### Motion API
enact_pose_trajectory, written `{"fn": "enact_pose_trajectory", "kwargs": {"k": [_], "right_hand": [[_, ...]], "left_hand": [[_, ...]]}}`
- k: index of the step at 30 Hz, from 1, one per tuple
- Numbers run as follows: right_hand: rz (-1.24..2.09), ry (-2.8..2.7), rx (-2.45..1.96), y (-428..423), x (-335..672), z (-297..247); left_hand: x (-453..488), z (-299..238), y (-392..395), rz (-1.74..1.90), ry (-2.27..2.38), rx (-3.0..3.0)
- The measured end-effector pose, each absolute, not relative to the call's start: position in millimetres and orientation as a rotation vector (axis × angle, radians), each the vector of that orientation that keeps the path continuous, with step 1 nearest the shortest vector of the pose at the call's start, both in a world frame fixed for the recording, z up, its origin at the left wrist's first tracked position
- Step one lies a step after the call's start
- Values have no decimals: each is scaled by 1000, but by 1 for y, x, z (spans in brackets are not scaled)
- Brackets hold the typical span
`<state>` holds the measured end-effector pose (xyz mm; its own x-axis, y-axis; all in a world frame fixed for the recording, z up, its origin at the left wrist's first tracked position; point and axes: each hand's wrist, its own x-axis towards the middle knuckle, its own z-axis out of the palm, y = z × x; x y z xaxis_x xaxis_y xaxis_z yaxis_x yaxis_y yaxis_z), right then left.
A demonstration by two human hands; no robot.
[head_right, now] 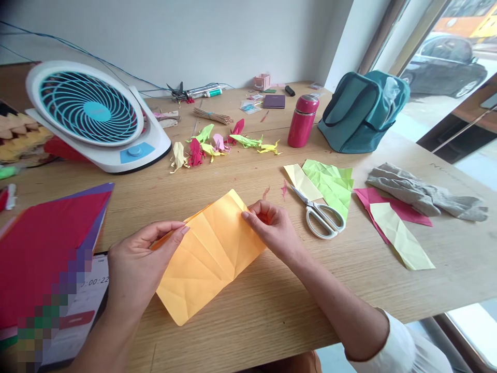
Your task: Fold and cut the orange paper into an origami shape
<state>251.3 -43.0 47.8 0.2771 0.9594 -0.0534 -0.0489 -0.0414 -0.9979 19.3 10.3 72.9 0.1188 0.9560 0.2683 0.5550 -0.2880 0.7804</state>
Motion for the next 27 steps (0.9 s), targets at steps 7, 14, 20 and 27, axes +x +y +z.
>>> {"fn": "enact_pose_trajectory", "kwargs": {"k": [7, 14, 20, 27], "right_hand": [[1095, -869, -1261, -39, 250, 48], [1089, -811, -1175, -37, 250, 45], [1078, -807, -1170, -36, 251, 43], [1037, -866, -1131, -36, 252, 40]], "left_hand": [[18, 72, 11, 1032, 1461, 1962], [19, 71, 13, 1002, 1461, 1958], [19, 71, 13, 981, 1450, 1966], [18, 67, 20, 874, 1369, 1964]]}}
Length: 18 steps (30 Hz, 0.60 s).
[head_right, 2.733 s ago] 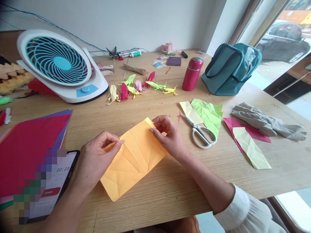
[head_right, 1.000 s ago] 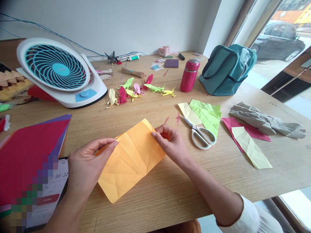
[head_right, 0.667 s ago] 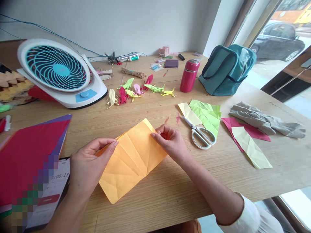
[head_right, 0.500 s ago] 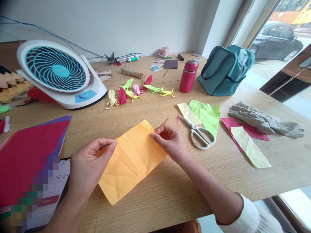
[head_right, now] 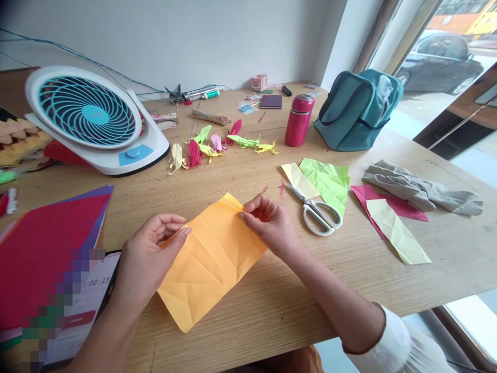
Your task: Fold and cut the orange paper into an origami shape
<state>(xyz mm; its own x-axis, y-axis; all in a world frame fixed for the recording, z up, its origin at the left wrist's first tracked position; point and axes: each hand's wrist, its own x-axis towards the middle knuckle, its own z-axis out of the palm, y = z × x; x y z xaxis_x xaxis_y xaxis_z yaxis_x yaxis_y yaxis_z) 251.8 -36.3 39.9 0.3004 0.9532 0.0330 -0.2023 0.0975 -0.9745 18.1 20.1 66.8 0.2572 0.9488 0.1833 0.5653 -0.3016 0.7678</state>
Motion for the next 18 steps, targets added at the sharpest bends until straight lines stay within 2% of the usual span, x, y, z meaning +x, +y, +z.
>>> {"fn": "enact_pose_trajectory", "kwargs": {"k": [6, 11, 18], "right_hand": [[982, -1029, -1137, -41, 249, 37], [963, -1158, -1177, -47, 243, 43], [936, -1235, -1218, -47, 243, 43]], "left_hand": [[32, 87, 23, 713, 1221, 2150], [44, 97, 30, 626, 1013, 1954], [45, 81, 34, 632, 1039, 1702]]}}
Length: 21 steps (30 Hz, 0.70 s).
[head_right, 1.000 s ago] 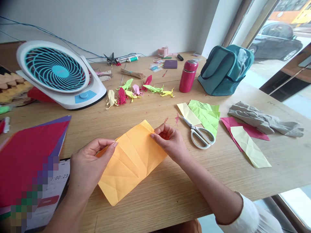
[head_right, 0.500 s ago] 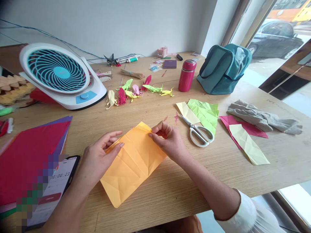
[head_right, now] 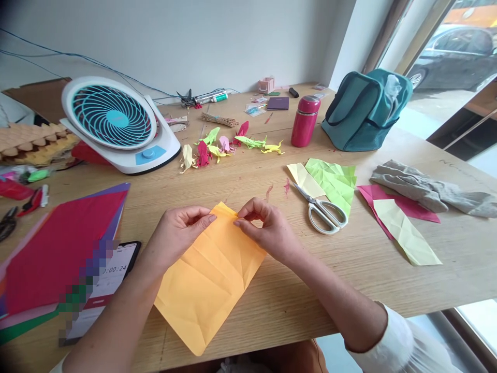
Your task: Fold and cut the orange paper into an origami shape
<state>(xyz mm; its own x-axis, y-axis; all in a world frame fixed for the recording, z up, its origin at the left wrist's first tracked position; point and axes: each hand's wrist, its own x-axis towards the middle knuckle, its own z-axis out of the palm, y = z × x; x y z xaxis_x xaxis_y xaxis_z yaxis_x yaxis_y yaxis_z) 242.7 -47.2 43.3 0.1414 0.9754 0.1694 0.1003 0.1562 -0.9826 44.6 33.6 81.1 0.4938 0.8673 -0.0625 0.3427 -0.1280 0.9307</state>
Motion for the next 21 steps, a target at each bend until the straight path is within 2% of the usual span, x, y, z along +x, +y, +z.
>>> {"fn": "enact_pose_trajectory", "kwargs": {"k": [8, 21], "right_hand": [[898, -1289, -1352, -48, 241, 48], [844, -1343, -1308, -49, 239, 50]], "left_hand": [[42, 72, 31, 666, 1053, 1629], [40, 72, 29, 660, 1085, 1532]]}}
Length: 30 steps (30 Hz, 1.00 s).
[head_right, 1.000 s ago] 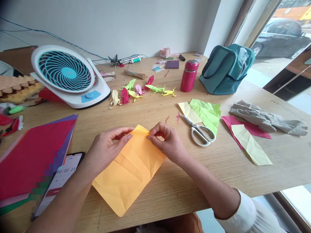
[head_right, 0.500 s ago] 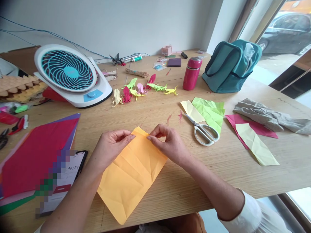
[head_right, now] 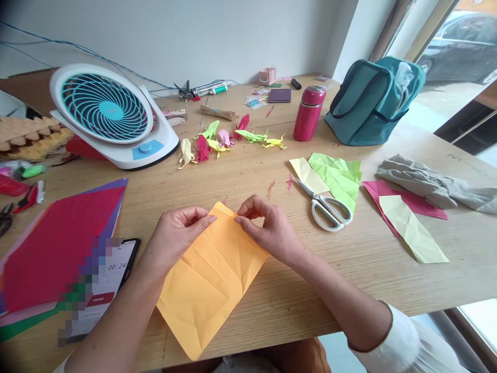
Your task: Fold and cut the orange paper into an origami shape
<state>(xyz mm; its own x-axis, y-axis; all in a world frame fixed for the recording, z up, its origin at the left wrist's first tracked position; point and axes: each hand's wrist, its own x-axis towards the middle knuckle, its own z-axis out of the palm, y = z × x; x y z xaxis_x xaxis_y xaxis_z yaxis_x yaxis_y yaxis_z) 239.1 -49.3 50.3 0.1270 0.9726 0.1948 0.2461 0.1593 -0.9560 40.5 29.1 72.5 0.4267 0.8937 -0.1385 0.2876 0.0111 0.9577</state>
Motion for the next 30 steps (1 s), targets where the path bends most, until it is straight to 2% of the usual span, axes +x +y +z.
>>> {"fn": "enact_pose_trajectory", "kwargs": {"k": [12, 19, 30], "right_hand": [[893, -1444, -1367, -49, 240, 51], [717, -1393, -1346, -52, 238, 51], [698, -1407, -1393, -53, 238, 52]], "left_hand": [[40, 75, 26, 722, 1108, 1463], [36, 70, 28, 785, 1142, 1538], [31, 67, 32, 863, 1171, 1516]]}}
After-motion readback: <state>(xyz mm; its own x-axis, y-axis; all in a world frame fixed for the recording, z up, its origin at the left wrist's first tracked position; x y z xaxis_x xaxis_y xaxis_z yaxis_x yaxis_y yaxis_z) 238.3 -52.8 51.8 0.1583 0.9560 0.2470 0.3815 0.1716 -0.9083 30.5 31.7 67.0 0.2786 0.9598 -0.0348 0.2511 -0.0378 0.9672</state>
